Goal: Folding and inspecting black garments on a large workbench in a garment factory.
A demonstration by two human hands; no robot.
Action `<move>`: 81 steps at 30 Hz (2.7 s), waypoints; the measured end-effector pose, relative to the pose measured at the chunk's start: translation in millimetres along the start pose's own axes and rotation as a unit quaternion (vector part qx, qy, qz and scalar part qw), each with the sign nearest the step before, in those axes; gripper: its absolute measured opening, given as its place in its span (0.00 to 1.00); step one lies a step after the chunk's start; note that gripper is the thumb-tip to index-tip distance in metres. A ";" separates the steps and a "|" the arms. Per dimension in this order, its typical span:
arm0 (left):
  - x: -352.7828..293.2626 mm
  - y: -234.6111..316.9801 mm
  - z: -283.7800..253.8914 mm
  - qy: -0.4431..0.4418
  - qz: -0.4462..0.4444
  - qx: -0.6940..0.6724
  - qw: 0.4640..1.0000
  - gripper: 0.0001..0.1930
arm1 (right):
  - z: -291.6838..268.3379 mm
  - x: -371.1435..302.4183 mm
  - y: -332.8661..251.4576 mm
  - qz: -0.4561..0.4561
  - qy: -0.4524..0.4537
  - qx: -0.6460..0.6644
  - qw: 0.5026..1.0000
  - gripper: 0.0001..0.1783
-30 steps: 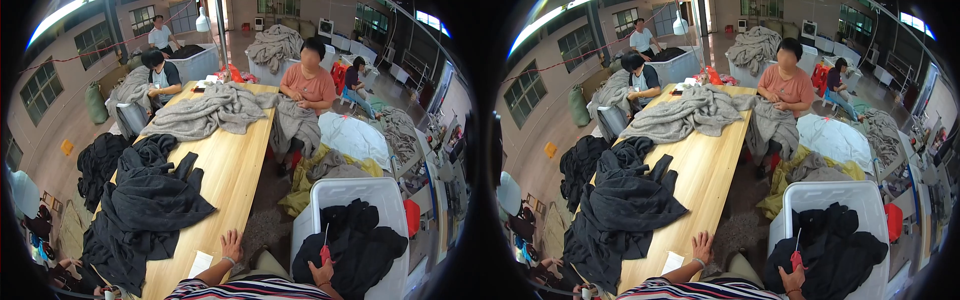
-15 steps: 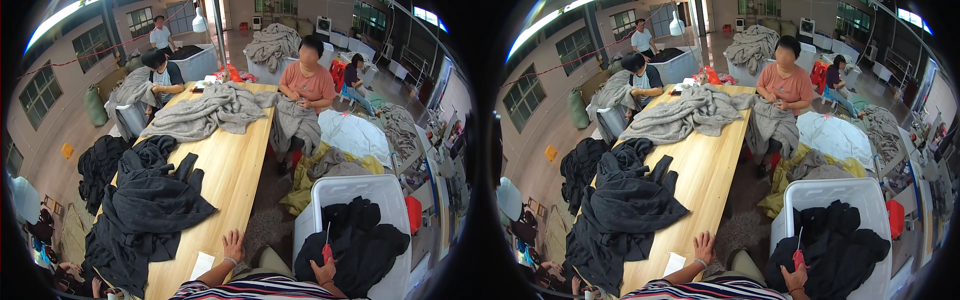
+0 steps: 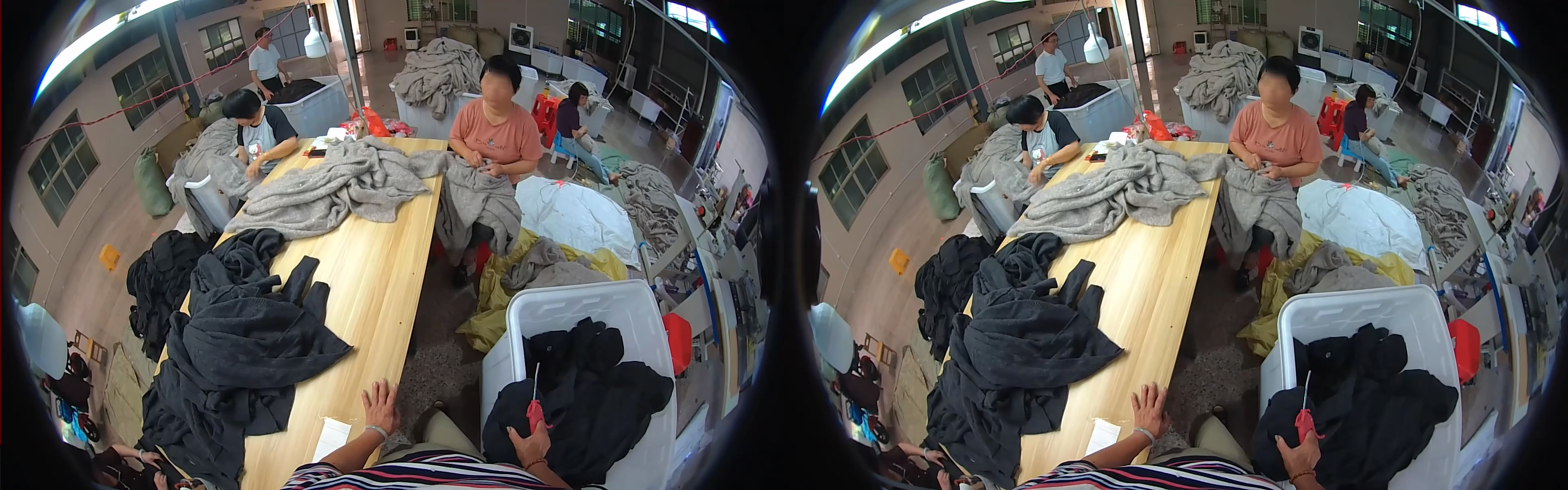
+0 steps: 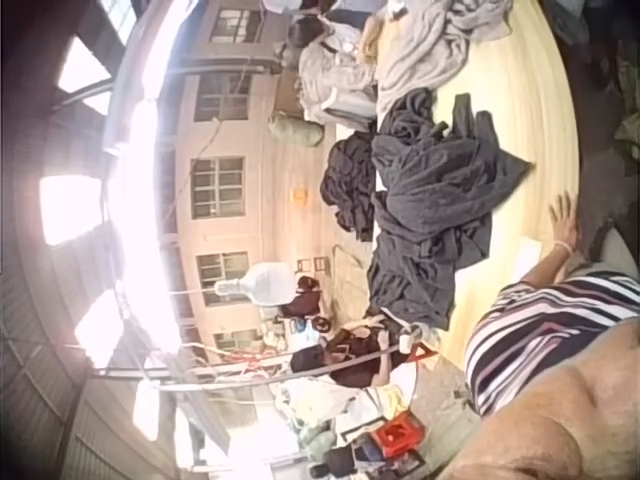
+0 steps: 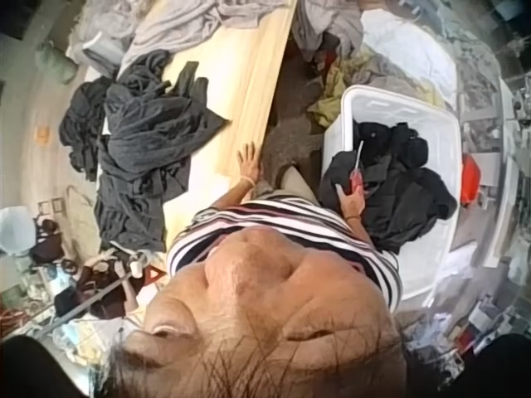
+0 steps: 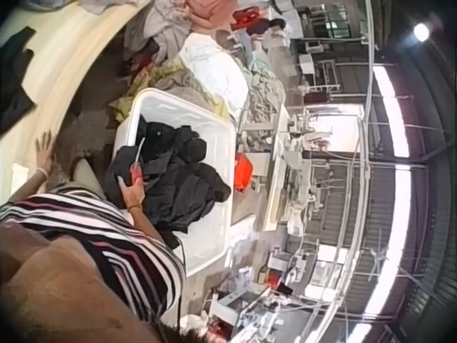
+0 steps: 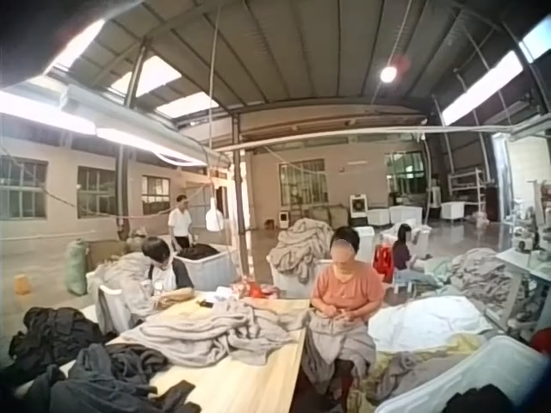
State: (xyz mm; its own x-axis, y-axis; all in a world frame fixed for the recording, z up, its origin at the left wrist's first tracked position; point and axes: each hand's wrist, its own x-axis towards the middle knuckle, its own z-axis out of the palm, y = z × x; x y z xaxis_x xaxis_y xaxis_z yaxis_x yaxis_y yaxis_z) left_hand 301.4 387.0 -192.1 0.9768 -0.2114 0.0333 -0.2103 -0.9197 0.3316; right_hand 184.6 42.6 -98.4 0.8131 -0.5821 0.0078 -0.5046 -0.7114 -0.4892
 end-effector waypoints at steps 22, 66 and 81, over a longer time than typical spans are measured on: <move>4.3 3.5 -7.8 -0.001 -0.006 -0.002 1.000 0.38 | 0.2 2.7 -4.7 -0.001 -0.003 0.006 1.000 0.35; -3.9 -3.3 7.4 -0.006 -0.002 0.008 1.000 0.40 | -8.2 -4.0 -10.4 0.001 -0.018 0.023 1.000 0.36; 276.6 -115.0 -148.9 0.335 -0.302 -0.784 0.426 0.43 | -1.1 6.1 1.7 0.010 -0.034 0.015 0.999 0.36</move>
State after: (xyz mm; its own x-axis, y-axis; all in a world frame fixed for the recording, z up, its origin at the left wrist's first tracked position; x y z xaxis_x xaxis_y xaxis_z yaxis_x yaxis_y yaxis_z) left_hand 601.7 483.6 -80.7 0.7364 0.5320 -0.4180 -0.1402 0.7244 0.6749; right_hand 188.4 37.4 -98.2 0.8209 -0.5678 -0.0613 -0.5135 -0.6868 -0.5145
